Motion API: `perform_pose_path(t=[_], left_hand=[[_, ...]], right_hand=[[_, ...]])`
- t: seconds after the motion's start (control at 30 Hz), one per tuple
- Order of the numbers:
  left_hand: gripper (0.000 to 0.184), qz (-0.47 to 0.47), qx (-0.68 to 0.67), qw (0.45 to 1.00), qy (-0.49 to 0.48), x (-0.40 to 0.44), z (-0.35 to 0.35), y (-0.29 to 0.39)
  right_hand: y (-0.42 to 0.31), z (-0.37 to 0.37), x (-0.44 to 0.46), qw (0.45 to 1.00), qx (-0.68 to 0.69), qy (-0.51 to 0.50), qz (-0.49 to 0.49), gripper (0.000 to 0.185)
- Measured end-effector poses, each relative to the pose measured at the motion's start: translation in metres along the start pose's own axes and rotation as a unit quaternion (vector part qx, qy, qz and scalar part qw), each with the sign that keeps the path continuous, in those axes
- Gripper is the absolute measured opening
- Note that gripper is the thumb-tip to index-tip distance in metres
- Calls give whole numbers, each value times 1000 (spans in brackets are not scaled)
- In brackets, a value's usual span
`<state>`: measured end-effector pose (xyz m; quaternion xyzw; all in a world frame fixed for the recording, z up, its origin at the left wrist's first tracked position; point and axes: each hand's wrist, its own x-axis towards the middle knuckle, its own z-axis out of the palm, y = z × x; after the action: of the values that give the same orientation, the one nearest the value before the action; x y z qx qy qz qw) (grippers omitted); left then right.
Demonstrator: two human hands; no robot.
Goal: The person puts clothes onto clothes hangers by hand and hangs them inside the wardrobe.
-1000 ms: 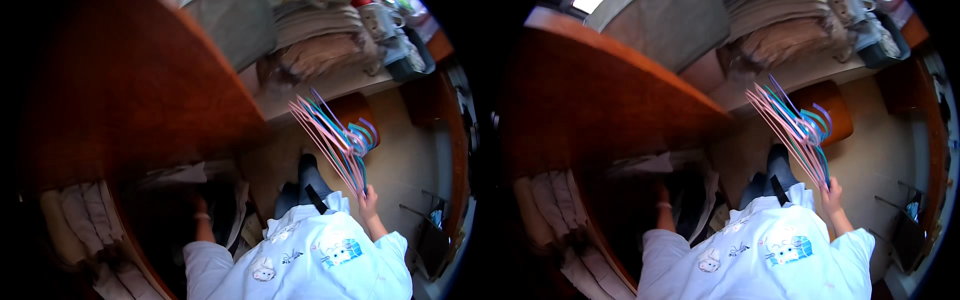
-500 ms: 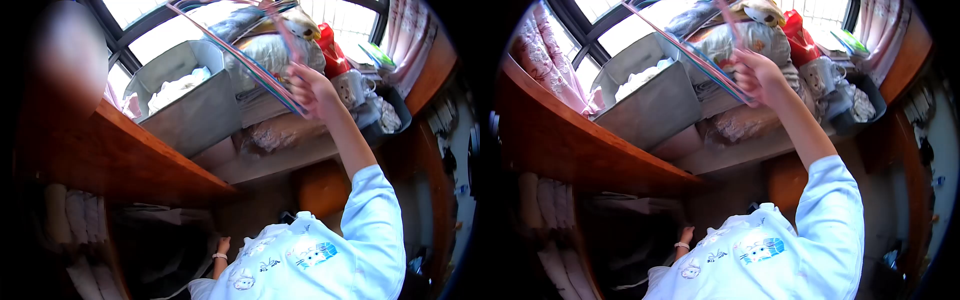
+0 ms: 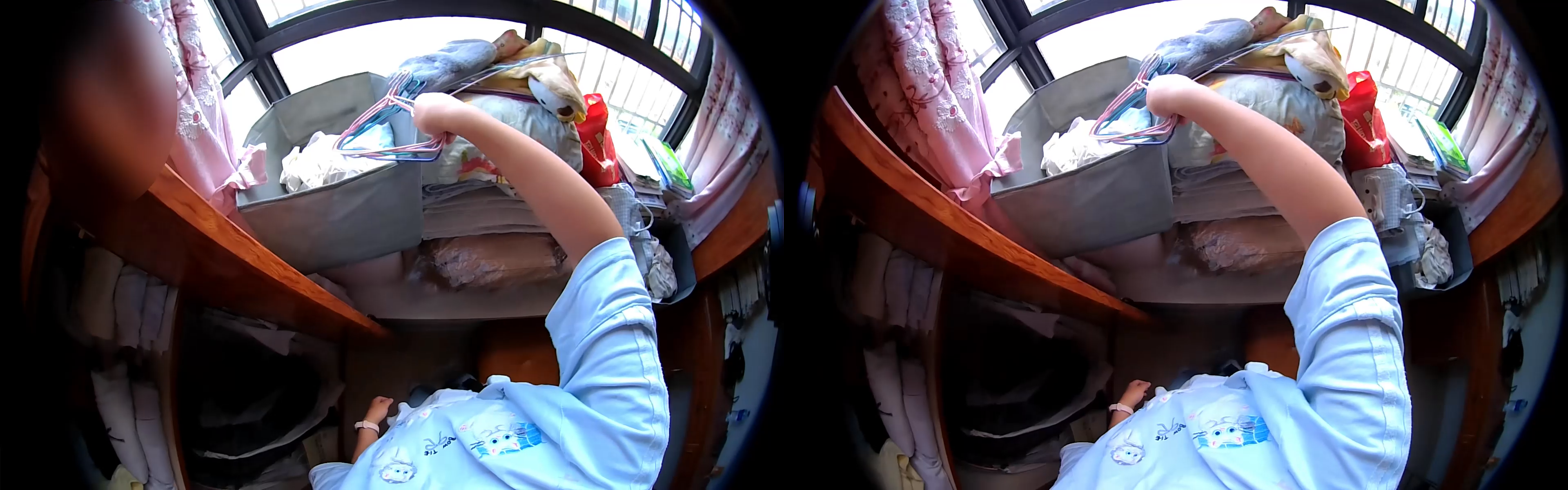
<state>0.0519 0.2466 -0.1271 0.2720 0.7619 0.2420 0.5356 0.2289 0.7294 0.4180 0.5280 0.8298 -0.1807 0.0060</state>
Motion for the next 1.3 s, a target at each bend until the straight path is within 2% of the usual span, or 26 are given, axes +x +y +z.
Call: perform_pose_path(t=[0.07,0.1,0.13,0.17,0.23,0.27,0.33,0.4,0.47,0.53,0.6,0.63,0.73,0.77,0.8,0.87,0.9,0.97,1.0,1.07,1.13,1.2,1.27,1.3], left_hand=[[27,-11,-2,1000,13,4,-12,-18],[27,-24,-5,999,21,7,-18,-26],[27,-36,-7,999,32,8,-22,-30],[28,-30,0,1000,5,-5,-30,-11],[28,-21,-1,1000,10,4,-35,-19],[28,-14,1,1000,12,9,-38,-22],[28,-6,-7,1000,30,12,-38,-18],[27,3,-5,1000,14,18,-41,-11],[27,16,-9,1000,5,21,-43,-5],[27,28,-12,1000,-5,21,-42,5],[27,33,33,999,-21,19,-42,23],[28,52,24,998,-27,16,-41,38],[45,109,-50,985,-122,-14,-41,124],[52,126,-60,977,-159,-32,-40,162],[55,162,-73,963,-202,-54,-41,205],[61,248,-122,922,-272,-81,-38,265],[64,284,-149,900,-295,-94,-35,291],[70,308,-215,867,-329,-107,-25,329],[77,351,-249,822,-373,-127,-21,349],[90,387,-293,770,-414,-151,-9,378],[91,359,-348,735,-458,-164,13,399],[89,293,-376,745,-467,-162,50,412],[72,169,-379,796,-441,-154,103,420],[64,95,-377,816,-427,-151,132,423]], right_hand=[[-1,6,-3,977,-156,138,-50,25],[-4,6,-14,971,-166,171,-28,23],[-6,8,-13,971,-167,169,-30,23],[-9,9,-12,958,-221,180,-28,22],[-17,9,-7,932,-306,196,-21,21],[-20,8,-4,932,-304,197,-19,21],[-31,5,-11,897,-405,177,-21,20],[-32,-2,-11,904,-386,184,-30,21],[-34,-13,-16,914,-291,272,-71,22],[-35,-22,-24,922,-252,284,-72,21],[-30,-31,-27,934,-100,323,-119,20],[-29,-32,-41,936,32,328,-125,21],[5,-11,-78,855,224,419,-209,21],[11,10,-113,824,378,376,-190,20],[11,35,-152,767,522,331,-171,20],[20,101,-216,699,637,292,-141,29],[25,131,-257,663,713,209,-94,32],[41,200,-316,621,764,173,-39,32],[52,226,-346,600,786,151,-12,32],[70,265,-403,610,763,195,90,31],[87,297,-447,678,638,290,223,30],[103,308,-484,678,628,283,258,29],[110,315,-513,722,590,282,226,31],[121,328,-528,766,547,267,205,34]])
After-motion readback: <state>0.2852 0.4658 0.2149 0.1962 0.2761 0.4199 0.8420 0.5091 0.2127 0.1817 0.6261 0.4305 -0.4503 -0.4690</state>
